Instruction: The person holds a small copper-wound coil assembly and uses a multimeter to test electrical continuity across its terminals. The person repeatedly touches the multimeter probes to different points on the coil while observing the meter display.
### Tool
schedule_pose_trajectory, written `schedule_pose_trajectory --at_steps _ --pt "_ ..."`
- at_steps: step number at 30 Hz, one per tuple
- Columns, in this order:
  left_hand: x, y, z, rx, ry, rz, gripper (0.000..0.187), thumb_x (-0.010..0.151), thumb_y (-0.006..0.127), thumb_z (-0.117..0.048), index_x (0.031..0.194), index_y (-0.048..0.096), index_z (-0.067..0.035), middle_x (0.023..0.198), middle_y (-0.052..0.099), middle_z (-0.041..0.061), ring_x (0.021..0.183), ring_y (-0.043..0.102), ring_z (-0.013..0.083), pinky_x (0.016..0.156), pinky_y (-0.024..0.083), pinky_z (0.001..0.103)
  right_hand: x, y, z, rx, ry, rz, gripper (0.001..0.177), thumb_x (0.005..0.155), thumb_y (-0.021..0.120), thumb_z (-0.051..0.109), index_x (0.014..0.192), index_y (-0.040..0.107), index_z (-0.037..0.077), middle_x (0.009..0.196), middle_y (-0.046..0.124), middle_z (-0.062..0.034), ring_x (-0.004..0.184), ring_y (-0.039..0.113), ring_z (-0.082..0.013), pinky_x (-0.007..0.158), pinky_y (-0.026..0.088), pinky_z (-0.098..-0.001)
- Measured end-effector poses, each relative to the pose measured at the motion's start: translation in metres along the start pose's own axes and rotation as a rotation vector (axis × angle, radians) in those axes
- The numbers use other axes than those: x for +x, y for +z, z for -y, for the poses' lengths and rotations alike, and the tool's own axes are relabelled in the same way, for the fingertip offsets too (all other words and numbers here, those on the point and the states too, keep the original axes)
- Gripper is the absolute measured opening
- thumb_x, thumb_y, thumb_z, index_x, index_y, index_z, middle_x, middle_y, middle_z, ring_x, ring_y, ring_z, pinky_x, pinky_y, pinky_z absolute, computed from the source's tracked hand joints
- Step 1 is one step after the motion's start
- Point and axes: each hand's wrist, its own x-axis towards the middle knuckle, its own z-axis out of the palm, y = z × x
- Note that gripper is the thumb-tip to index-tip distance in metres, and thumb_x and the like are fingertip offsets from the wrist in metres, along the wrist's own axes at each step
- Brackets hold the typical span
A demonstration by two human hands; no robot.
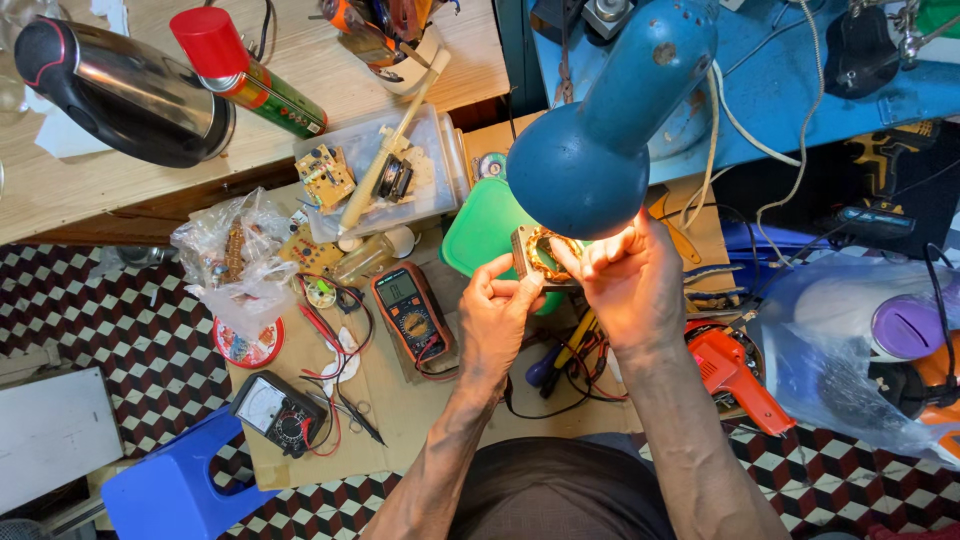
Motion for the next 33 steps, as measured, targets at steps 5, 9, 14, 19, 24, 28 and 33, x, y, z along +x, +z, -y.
schedule_pose_trajectory --at_steps 5,9,14,19,24,28,33 --pt "0.002 -0.002 -0.001 0.039 -0.002 0.007 0.055 0.087 0.078 -0.023 0.132 0.060 0.004 0.085 0.075 0.009 0.076 0.072 0.0116 0.068 0.057 0.024 0.001 0.005 0.000 -0.042 0.000 0.022 0.044 0.107 0.049 0.039 0.074 0.054 0.011 0.062 0.051 -0.0046 0.061 0.051 -0.0191 0.111 0.039 -0.0632" --pt "0.002 -0.002 0.000 0.046 0.007 0.008 0.055 0.087 0.078 -0.023 0.132 0.061 0.004 0.086 0.075 0.009 0.077 0.072 0.0114 0.069 0.057 0.024 0.004 0.005 0.001 0.000 0.036 0.033 0.043 0.106 0.049 0.037 0.073 0.054 0.011 0.059 0.049 -0.0033 0.062 0.053 -0.0175 0.116 0.040 -0.0664" --pt "0.002 -0.002 0.001 0.041 0.006 0.006 0.056 0.086 0.078 -0.023 0.133 0.060 0.004 0.086 0.075 0.009 0.077 0.072 0.0116 0.069 0.057 0.024 0.004 0.008 0.005 0.005 0.052 0.069 0.038 0.106 0.050 0.035 0.078 0.058 0.011 0.057 0.047 -0.0021 0.060 0.053 -0.0174 0.118 0.040 -0.0633" --pt "0.002 -0.002 0.000 0.035 0.008 0.010 0.057 0.086 0.078 -0.023 0.133 0.060 0.004 0.086 0.075 0.009 0.077 0.072 0.0119 0.069 0.058 0.024 0.002 0.014 0.006 -0.005 0.057 -0.008 0.037 0.106 0.048 0.034 0.080 0.059 0.010 0.057 0.048 -0.0021 0.058 0.052 -0.0168 0.116 0.043 -0.0634" --pt "0.001 -0.002 -0.002 0.045 -0.006 0.015 0.055 0.088 0.077 -0.023 0.133 0.060 0.003 0.086 0.075 0.008 0.078 0.072 0.0115 0.069 0.058 0.024 0.002 0.015 0.006 -0.011 0.054 0.037 0.037 0.107 0.047 0.034 0.082 0.060 0.010 0.057 0.048 -0.0016 0.057 0.052 -0.0169 0.115 0.044 -0.0617" --pt "0.000 -0.003 -0.002 0.055 0.003 0.017 0.054 0.088 0.076 -0.023 0.133 0.060 0.003 0.086 0.075 0.008 0.078 0.072 0.0114 0.070 0.058 0.024 0.004 0.011 0.007 -0.012 0.064 0.059 0.037 0.107 0.047 0.035 0.083 0.060 0.010 0.058 0.049 -0.0015 0.056 0.051 -0.0168 0.114 0.044 -0.0610" --pt "-0.001 -0.003 -0.003 0.039 -0.006 0.018 0.054 0.088 0.076 -0.022 0.133 0.060 0.003 0.086 0.074 0.008 0.078 0.072 0.0107 0.069 0.057 0.023 0.006 0.007 0.006 -0.012 0.080 0.068 0.038 0.108 0.049 0.037 0.085 0.061 0.010 0.058 0.050 -0.0016 0.054 0.051 -0.0168 0.113 0.046 -0.0596"
